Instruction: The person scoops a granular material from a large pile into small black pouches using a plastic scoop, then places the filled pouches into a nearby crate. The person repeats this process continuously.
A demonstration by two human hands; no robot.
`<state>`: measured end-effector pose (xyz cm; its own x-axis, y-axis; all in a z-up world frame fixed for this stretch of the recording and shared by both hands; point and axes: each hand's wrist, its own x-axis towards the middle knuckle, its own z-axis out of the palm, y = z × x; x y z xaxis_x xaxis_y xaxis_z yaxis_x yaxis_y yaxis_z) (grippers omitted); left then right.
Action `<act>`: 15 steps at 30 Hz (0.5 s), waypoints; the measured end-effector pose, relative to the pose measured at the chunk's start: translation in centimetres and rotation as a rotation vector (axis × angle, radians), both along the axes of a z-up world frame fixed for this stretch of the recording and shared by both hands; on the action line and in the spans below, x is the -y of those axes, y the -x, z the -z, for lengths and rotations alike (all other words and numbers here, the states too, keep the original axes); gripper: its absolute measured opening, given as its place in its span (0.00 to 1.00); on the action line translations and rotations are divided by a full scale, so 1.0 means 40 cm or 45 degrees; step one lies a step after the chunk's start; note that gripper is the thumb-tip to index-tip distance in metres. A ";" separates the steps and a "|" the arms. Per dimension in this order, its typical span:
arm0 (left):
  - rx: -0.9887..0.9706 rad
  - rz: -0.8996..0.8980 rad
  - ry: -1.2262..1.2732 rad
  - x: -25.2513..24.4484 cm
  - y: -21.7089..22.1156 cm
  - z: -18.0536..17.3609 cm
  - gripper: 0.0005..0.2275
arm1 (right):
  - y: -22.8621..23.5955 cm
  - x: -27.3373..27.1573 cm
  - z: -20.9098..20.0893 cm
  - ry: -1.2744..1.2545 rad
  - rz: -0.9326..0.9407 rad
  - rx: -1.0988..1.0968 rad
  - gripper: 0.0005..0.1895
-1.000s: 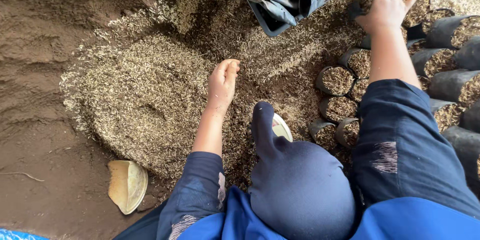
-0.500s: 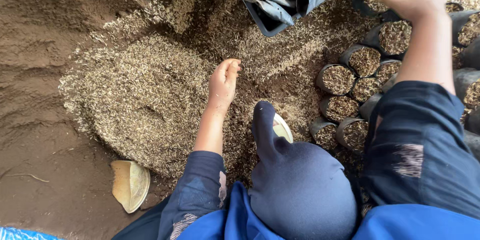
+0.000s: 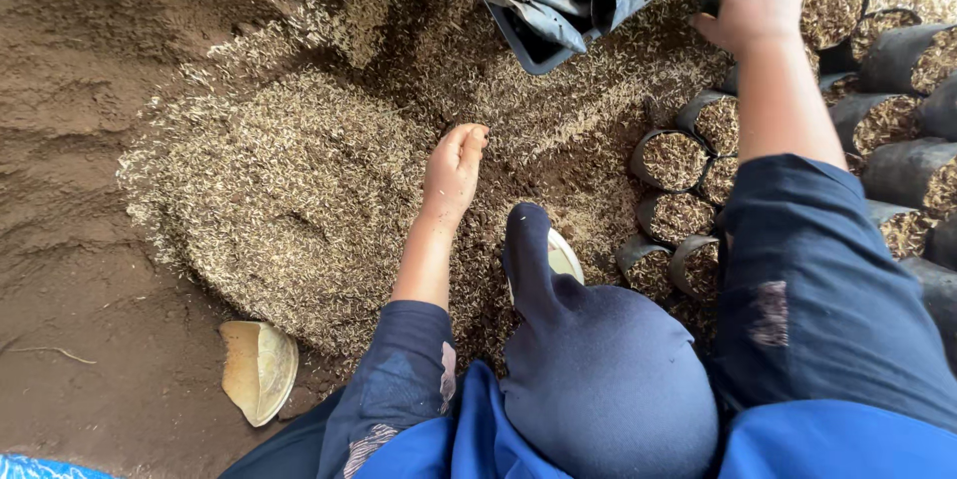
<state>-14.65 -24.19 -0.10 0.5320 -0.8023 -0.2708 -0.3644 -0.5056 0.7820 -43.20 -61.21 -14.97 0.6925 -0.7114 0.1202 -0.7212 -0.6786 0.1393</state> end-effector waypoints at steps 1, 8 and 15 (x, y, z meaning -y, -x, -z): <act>-0.010 -0.003 -0.011 0.002 -0.003 0.003 0.17 | -0.005 0.002 0.026 -0.034 0.057 -0.036 0.38; 0.027 -0.002 -0.079 -0.010 -0.016 0.008 0.17 | 0.018 0.029 0.110 -0.179 0.169 0.100 0.30; -0.006 -0.028 -0.081 -0.010 -0.024 -0.010 0.18 | 0.006 -0.051 -0.120 -0.330 0.740 1.323 0.14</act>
<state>-13.70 -23.79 0.32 0.5477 -0.7715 -0.3238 -0.3490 -0.5624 0.7496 -43.43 -59.15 -10.19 -0.0792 -0.9685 0.2362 -0.6141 -0.1393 -0.7769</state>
